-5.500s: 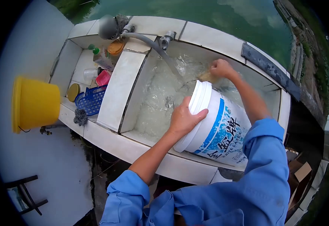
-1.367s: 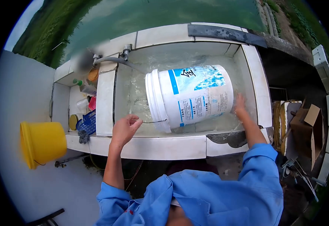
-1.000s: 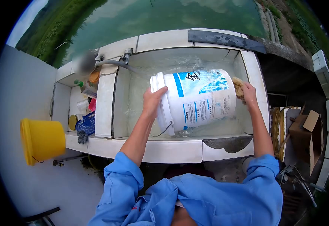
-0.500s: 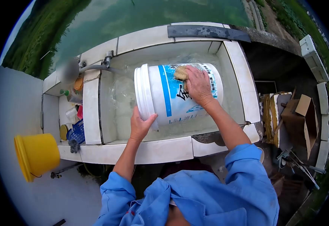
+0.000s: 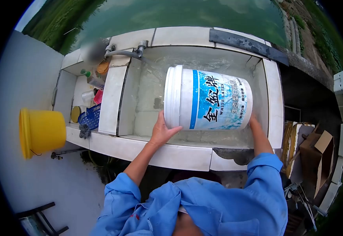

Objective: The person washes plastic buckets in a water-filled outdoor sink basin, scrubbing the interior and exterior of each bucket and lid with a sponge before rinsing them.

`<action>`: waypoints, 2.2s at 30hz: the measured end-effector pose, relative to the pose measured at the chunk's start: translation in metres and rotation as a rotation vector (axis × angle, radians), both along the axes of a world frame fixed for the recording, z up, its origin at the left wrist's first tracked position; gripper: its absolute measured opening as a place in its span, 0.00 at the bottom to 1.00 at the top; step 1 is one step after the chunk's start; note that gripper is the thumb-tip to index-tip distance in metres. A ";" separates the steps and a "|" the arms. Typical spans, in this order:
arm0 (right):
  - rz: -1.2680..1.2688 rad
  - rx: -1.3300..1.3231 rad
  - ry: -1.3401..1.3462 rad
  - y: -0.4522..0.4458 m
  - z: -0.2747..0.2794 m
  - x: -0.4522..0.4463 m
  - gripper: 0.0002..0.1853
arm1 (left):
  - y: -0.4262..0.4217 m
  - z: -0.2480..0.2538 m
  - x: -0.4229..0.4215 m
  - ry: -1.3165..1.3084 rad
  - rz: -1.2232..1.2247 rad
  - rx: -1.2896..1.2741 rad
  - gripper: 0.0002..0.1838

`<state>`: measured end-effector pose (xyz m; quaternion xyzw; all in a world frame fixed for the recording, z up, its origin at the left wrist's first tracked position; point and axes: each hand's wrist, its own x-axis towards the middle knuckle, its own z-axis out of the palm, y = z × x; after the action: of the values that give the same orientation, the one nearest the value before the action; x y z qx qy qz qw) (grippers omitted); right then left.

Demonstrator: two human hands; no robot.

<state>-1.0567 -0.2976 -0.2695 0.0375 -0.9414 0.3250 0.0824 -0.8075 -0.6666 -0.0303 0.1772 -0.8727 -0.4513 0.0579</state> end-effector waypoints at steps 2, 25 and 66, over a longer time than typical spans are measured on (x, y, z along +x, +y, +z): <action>0.095 0.050 -0.281 0.003 0.055 -0.006 0.16 | 0.007 0.006 -0.009 0.150 0.020 -0.007 0.40; 0.547 0.378 0.098 -0.338 0.285 0.056 0.17 | 0.017 -0.009 -0.014 0.166 0.058 0.108 0.29; 0.758 0.196 0.481 -0.221 0.257 0.191 0.22 | 0.015 -0.004 -0.002 -0.154 -0.138 -0.174 0.33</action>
<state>-0.8659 -0.5184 -0.0120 0.4612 -0.8417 0.2235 0.1700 -0.8095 -0.6511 -0.0347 0.1454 -0.9204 -0.3620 -0.0254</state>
